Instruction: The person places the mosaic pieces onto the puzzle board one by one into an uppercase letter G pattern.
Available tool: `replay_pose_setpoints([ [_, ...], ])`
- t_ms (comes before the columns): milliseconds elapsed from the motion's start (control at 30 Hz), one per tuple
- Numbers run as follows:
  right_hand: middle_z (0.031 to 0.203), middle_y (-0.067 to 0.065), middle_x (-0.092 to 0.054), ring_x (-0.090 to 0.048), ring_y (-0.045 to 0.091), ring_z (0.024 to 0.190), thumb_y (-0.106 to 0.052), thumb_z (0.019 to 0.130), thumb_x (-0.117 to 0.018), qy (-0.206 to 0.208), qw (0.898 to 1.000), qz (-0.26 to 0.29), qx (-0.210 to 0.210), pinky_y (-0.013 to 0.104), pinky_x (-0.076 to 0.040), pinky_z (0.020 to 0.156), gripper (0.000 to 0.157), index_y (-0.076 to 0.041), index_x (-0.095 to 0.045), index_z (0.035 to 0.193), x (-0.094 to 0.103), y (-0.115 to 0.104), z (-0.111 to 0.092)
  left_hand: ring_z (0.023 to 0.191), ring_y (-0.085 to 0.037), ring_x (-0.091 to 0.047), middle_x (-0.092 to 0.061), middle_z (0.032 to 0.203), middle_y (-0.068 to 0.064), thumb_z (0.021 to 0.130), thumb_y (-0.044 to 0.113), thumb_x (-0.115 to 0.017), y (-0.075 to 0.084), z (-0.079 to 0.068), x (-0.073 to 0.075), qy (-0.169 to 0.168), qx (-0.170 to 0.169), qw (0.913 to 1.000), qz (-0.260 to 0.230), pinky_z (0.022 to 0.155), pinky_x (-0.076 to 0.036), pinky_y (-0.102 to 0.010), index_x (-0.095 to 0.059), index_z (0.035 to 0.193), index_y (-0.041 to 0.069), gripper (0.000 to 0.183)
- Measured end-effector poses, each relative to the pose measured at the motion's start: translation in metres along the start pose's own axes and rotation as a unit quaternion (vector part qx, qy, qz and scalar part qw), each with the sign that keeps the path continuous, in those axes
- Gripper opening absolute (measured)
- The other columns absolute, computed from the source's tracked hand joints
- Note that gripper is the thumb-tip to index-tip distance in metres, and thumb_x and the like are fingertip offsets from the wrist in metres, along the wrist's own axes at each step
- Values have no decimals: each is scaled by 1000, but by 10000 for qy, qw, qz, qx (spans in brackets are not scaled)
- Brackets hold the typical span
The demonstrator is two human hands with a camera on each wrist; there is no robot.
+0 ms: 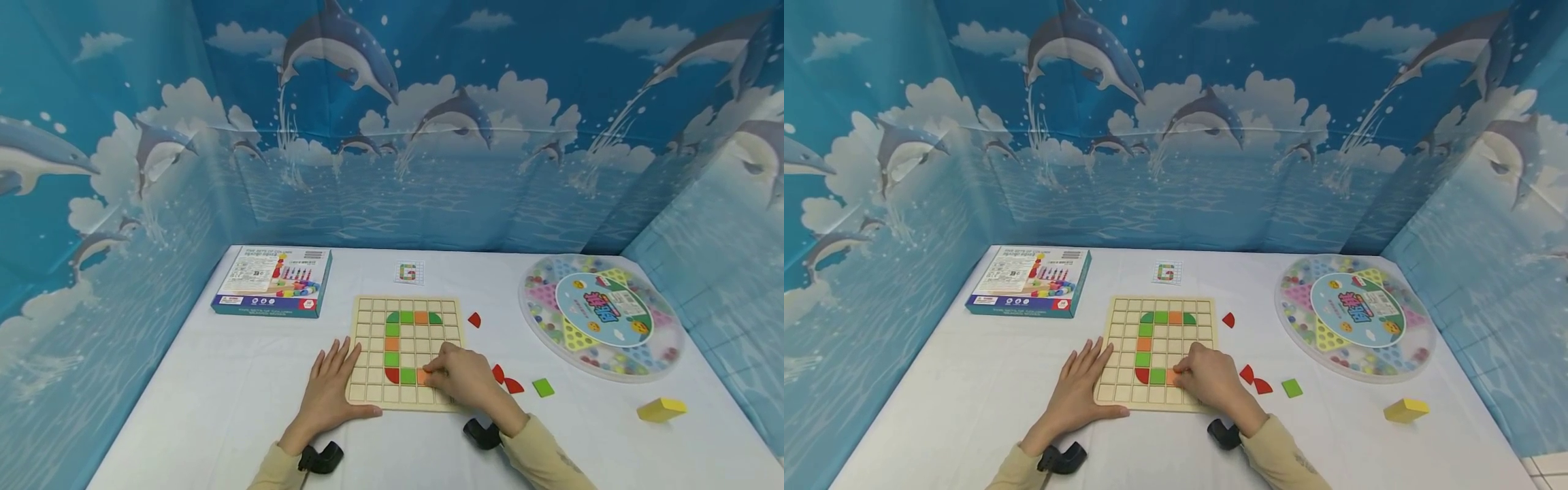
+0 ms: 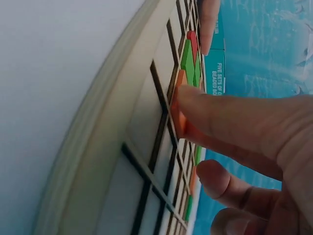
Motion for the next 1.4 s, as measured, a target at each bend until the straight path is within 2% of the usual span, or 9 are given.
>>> replay_pose_setpoints([
  [133, 74, -8, -48, -39, 6, 53, -30, 77, -78, -163, 9979, -500, 378, 24, -32, 45, 26, -15, -77, 99, 3, -7, -3, 142, -30, -8, -20, 155, -12, 62, 73, -70, 0, 0, 2, 39, -23, 10000, -19, 112, -5, -50, -29, 150, 10, 116],
  [233, 75, -10, -50, -41, 4, 56, -33, 79, -77, -381, 9975, -374, 455, 25, -34, 47, 24, -17, -74, 96, 6, -3, -1, 143, -30, -8, -19, 155, -12, 61, 74, -70, 0, 0, 1, 11, 13, 10000, -17, 112, -4, -50, -28, 150, 10, 117],
  [333, 70, -12, -50, -42, 4, 56, -31, 81, -75, -449, 9986, 45, 293, 25, -36, 49, 16, -19, -72, 92, 14, 13, 8, 143, -29, -7, -19, 156, -12, 61, 75, -70, -1, -1, -1, -32, 62, 10000, 12, 112, -3, -49, -28, 151, 10, 118],
  [467, 71, -8, -56, -47, 11, 58, -21, 85, -73, 33, 9993, 311, -189, 30, -40, 51, 8, -14, -73, 88, 35, 50, 23, 143, -30, -7, -19, 156, -12, 61, 75, -69, -1, -1, -2, -37, 80, 10000, 19, 112, -4, -49, -28, 151, 10, 118],
  [567, 89, 5, -63, -56, 24, 77, -15, 86, -71, 294, 9988, 56, -383, 40, -48, 66, 18, -4, -72, 99, 48, 76, 30, 143, -30, -8, -19, 155, -12, 61, 75, -70, -2, -2, -3, -48, 94, 9999, 31, 112, -4, -49, -28, 151, 11, 118],
  [733, 114, 23, -56, -49, 42, 103, -10, 87, -68, 33, 9989, -394, -266, 54, -43, 85, 37, 6, -62, 119, 49, 99, 34, 143, -30, -8, -19, 155, -11, 61, 75, -69, -2, -3, -3, -66, 87, 9999, 46, 112, -3, -49, -28, 151, 11, 118],
  [1100, 91, 10, -61, -55, 28, 84, -16, 83, -74, 49, 9978, -486, -449, 43, -48, 70, 26, 0, -72, 103, 42, 108, 29, 142, -31, -8, -19, 155, -12, 61, 73, -70, -1, -3, -1, -18, 28, 10000, -18, 112, -4, -50, -28, 150, 10, 117],
  [1267, 83, 5, -61, -55, 21, 75, -15, 77, -79, 117, 9970, 152, -747, 38, -48, 66, 22, -1, -73, 93, 44, 111, 27, 143, -30, -8, -19, 156, -12, 61, 74, -69, -1, -2, -1, -32, 41, 10000, 5, 112, -4, -50, -27, 151, 11, 118],
  [1400, 74, 1, -58, -52, 18, 66, -14, 75, -81, 117, 9886, 1013, -1111, 33, -44, 59, 19, -4, -69, 87, 43, 116, 23, 142, -31, -8, -19, 155, -12, 61, 73, -70, -1, -1, 0, -11, 21, 10000, -17, 112, -4, -50, -28, 151, 10, 117],
])
Point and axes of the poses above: each hand's wrist, its own z-axis towards the middle knuckle, its own x-axis out of the back of the hand, y = z × x, the point moved 6 cm from there along z, towards the middle knuckle
